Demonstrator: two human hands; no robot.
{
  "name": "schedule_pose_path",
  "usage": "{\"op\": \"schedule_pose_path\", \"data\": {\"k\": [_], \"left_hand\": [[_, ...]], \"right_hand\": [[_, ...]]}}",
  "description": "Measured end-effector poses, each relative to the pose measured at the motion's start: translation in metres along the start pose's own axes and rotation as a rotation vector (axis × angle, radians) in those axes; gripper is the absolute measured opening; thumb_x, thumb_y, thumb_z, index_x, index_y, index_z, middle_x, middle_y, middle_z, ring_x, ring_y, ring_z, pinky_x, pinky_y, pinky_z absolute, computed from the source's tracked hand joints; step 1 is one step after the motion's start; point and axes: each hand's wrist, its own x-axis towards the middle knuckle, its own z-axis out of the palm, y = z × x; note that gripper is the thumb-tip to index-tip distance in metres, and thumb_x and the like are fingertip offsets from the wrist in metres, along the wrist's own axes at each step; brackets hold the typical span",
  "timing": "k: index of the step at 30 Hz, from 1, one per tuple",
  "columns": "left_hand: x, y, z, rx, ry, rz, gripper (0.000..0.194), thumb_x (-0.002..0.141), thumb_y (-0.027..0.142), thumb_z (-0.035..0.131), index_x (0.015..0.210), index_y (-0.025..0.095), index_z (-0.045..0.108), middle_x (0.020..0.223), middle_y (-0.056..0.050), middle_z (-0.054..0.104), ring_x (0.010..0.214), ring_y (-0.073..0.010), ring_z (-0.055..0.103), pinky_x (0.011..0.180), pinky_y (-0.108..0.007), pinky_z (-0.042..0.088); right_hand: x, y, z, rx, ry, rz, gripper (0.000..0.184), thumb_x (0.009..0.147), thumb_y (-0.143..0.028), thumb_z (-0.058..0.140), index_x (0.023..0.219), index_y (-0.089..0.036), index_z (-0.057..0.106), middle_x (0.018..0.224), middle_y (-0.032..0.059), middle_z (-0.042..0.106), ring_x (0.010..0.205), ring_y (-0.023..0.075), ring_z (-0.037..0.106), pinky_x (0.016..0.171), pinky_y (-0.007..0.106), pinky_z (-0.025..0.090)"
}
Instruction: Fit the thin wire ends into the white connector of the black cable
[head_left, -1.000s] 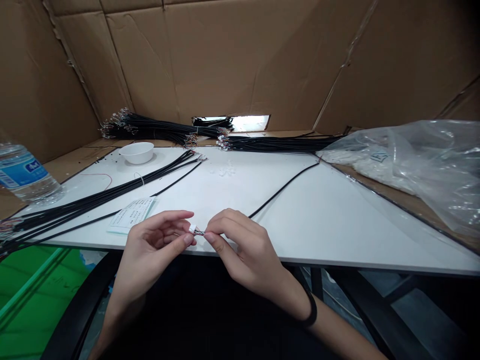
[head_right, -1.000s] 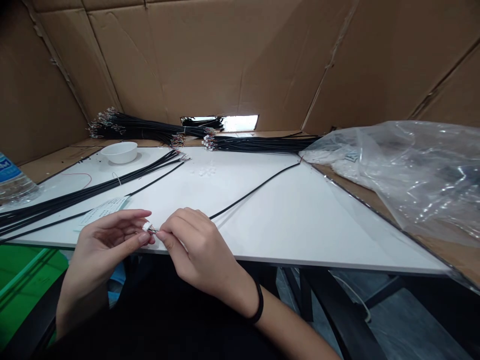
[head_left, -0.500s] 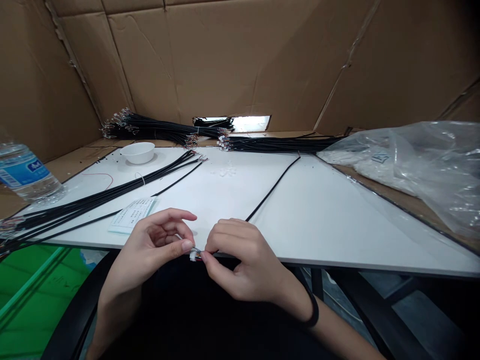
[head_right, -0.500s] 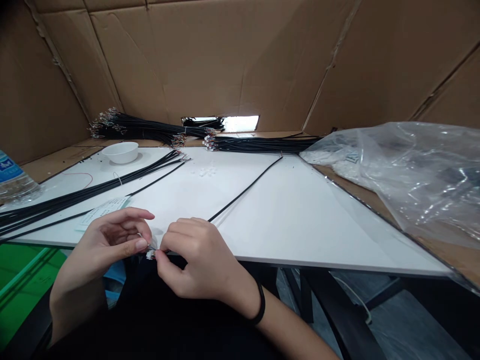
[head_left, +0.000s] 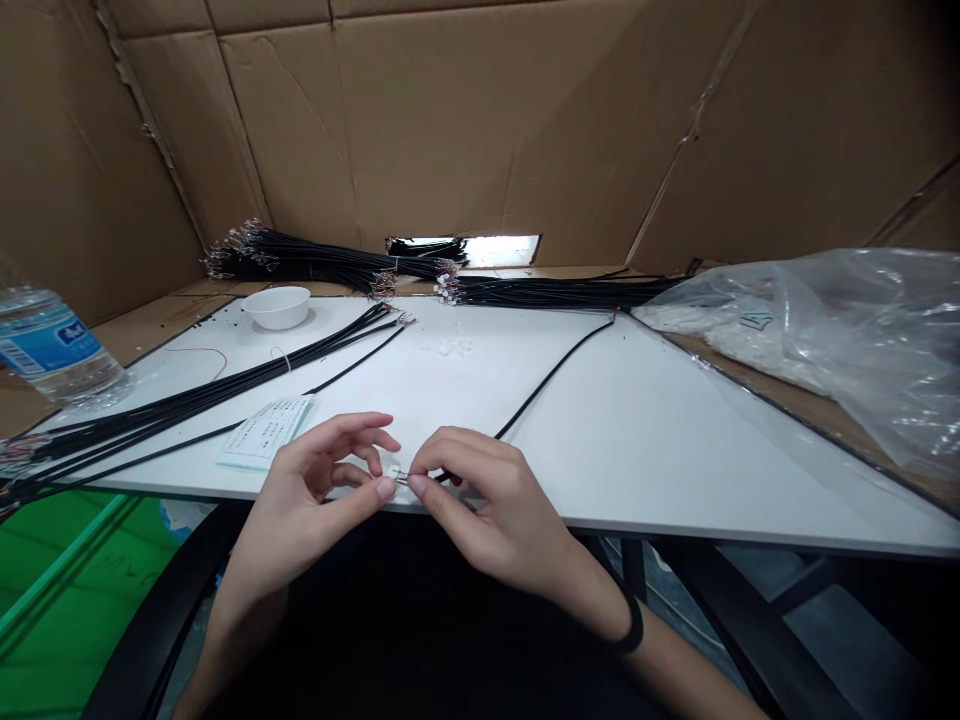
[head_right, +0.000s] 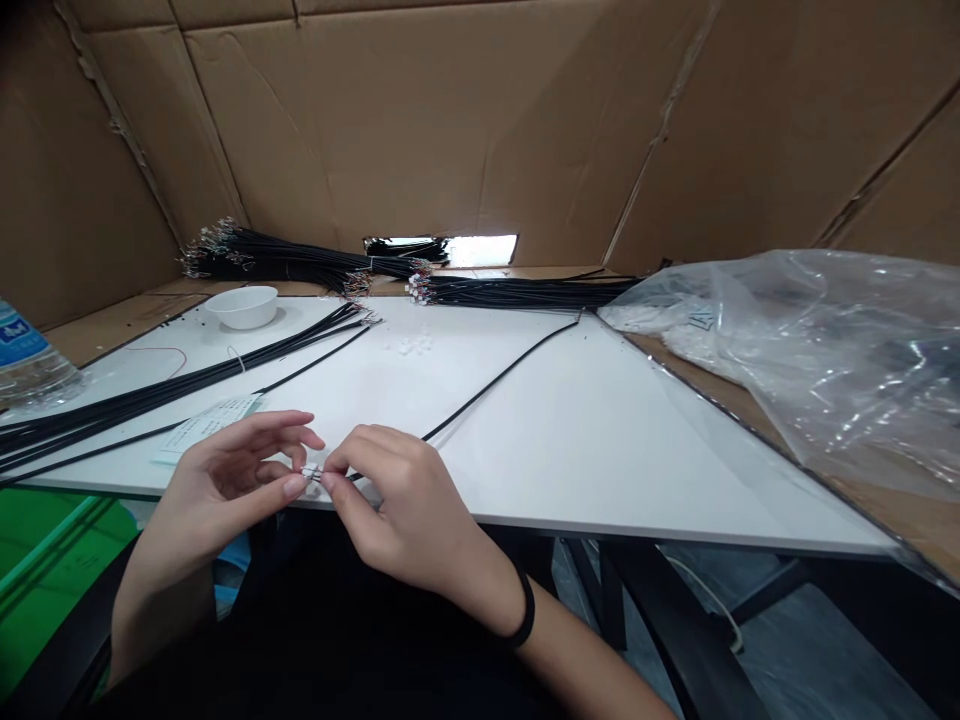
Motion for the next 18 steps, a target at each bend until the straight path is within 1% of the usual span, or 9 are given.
{"op": "schedule_pose_path", "data": {"k": [3,7,12,18], "left_hand": [[0.001,-0.0015,-0.0001,0.04,-0.009,-0.044,0.027,0.077,0.021,0.075,0.104,0.019,0.073,0.086,-0.005,0.072,0.076,-0.0153,0.066,0.065,-0.021,0.055],[0.0026,-0.0007,-0.0009,0.08,-0.039,-0.059,0.009,0.078,0.023,0.074,0.085,0.018,0.077,0.085,-0.005,0.075,0.077,-0.0176,0.068,0.066,-0.022,0.054],[0.0024,0.0029,-0.0003,0.086,-0.067,-0.105,0.007,0.079,0.025,0.073,0.083,0.02,0.077,0.081,-0.003,0.074,0.071,-0.0148,0.066,0.064,-0.02,0.052],[0.0035,0.0025,0.0016,0.048,-0.067,-0.126,0.003,0.077,0.022,0.075,0.078,0.019,0.076,0.074,-0.002,0.073,0.068,-0.0125,0.065,0.062,-0.017,0.051]], "right_hand": [[0.0016,-0.0006,-0.0013,0.044,0.009,0.033,0.013,0.09,-0.012,0.053,0.08,-0.018,0.06,0.075,0.0015,0.061,0.073,0.0145,0.054,0.068,0.028,0.043],[0.0045,-0.001,-0.004,0.119,0.037,0.073,0.013,0.087,-0.01,0.057,0.079,-0.018,0.062,0.088,0.0037,0.059,0.082,0.0154,0.057,0.074,0.029,0.046],[0.0068,-0.0023,-0.0072,0.175,0.019,0.136,0.014,0.086,-0.008,0.057,0.077,-0.017,0.062,0.091,0.0035,0.058,0.084,0.0141,0.057,0.078,0.028,0.045],[0.0063,-0.0039,-0.0072,0.167,0.039,0.125,0.013,0.083,-0.009,0.058,0.073,-0.017,0.06,0.092,0.0033,0.057,0.084,0.0145,0.057,0.079,0.029,0.046]]}}
